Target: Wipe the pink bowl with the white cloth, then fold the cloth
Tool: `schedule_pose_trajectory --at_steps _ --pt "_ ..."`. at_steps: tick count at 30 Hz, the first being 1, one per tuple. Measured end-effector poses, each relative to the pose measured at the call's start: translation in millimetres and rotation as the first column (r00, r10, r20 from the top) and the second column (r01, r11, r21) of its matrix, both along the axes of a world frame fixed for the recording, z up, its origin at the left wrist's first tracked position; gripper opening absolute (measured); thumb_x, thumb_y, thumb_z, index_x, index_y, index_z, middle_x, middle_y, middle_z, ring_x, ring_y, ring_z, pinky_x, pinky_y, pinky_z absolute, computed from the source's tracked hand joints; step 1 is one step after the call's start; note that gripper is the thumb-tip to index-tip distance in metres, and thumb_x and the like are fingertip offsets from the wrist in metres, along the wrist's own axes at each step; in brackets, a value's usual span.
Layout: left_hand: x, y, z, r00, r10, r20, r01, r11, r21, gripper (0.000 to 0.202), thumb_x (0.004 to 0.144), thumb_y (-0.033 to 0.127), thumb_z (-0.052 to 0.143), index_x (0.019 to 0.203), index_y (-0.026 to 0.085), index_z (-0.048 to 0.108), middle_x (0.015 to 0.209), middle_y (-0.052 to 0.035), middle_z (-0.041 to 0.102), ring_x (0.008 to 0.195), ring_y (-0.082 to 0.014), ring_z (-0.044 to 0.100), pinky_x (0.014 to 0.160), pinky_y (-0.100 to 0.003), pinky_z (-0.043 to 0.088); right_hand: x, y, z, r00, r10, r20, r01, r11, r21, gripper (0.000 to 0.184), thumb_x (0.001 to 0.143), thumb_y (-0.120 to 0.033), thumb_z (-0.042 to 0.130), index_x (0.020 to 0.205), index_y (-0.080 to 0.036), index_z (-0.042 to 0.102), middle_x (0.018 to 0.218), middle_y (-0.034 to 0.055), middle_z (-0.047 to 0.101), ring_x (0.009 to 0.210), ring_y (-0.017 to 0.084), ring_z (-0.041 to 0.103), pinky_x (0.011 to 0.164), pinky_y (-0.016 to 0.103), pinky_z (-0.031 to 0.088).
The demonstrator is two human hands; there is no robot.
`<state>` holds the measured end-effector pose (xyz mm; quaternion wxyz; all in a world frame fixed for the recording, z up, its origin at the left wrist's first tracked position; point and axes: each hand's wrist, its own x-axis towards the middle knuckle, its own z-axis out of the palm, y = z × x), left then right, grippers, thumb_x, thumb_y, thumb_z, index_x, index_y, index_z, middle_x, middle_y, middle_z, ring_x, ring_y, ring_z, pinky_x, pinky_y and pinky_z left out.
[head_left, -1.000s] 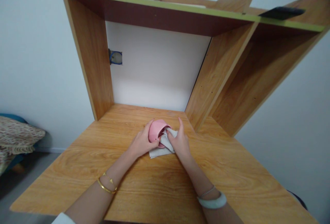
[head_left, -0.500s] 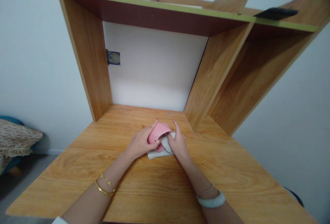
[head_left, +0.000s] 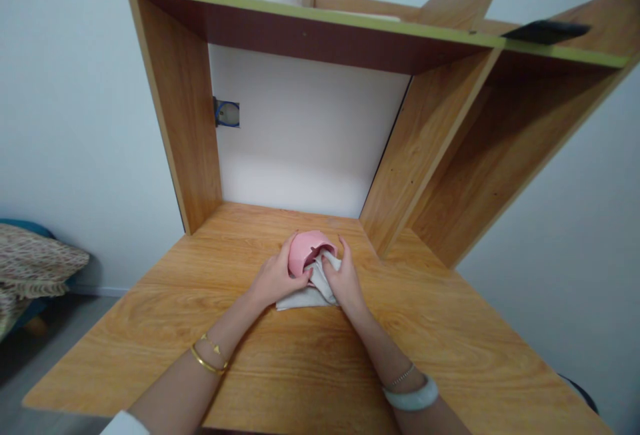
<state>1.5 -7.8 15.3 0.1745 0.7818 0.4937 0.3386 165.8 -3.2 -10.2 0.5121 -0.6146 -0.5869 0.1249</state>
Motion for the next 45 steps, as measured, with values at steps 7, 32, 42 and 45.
schedule_pose_trajectory --at_steps 7,32,42,45 --pt "-5.8 -0.9 2.3 0.992 0.006 -0.123 0.005 0.996 0.092 0.073 0.071 0.039 0.055 0.135 0.020 0.026 0.113 -0.0094 0.060 0.091 -0.0279 0.061 0.078 -0.037 0.047 5.7 -7.7 12.4 0.931 -0.123 0.345 0.097 0.991 0.092 0.065 0.076 -0.036 0.049 0.134 -0.018 0.026 0.068 0.0009 0.058 0.062 0.020 0.056 0.059 0.028 0.040" --pt "0.0 -3.1 -0.6 0.948 -0.228 0.224 0.214 0.973 0.084 0.090 0.070 0.042 0.062 0.137 0.016 0.009 0.137 -0.0150 0.032 0.118 -0.0247 0.041 0.097 -0.035 0.034 2.8 8.8 -10.7 0.959 0.189 -0.212 -0.167 0.979 0.117 0.053 0.079 -0.038 0.046 0.126 -0.016 0.037 0.123 0.0123 0.050 0.111 0.020 0.048 0.093 0.037 0.036" --pt "-3.4 -2.5 6.0 0.995 -0.046 0.088 0.044 0.999 0.021 0.069 0.065 0.031 0.060 0.127 0.017 0.034 0.114 -0.0105 0.056 0.100 -0.0267 0.055 0.084 -0.038 0.044 2.6 3.4 -1.2 1.000 0.019 -0.004 -0.019 1.000 0.022 0.065 0.072 -0.038 0.052 0.129 -0.014 0.032 0.108 0.0124 0.058 0.090 0.022 0.057 0.077 0.035 0.044" --pt "-6.2 -4.7 11.9 0.999 -0.030 -0.020 0.031 0.999 0.044 0.065 0.064 0.029 0.059 0.126 0.022 0.039 0.116 -0.0072 0.057 0.102 -0.0273 0.055 0.089 -0.037 0.041 3.0 -3.4 6.3 0.988 -0.011 0.154 0.013 1.000 -0.012 0.068 0.072 -0.037 0.052 0.133 -0.017 0.028 0.082 0.0046 0.062 0.069 0.020 0.058 0.063 0.031 0.044"
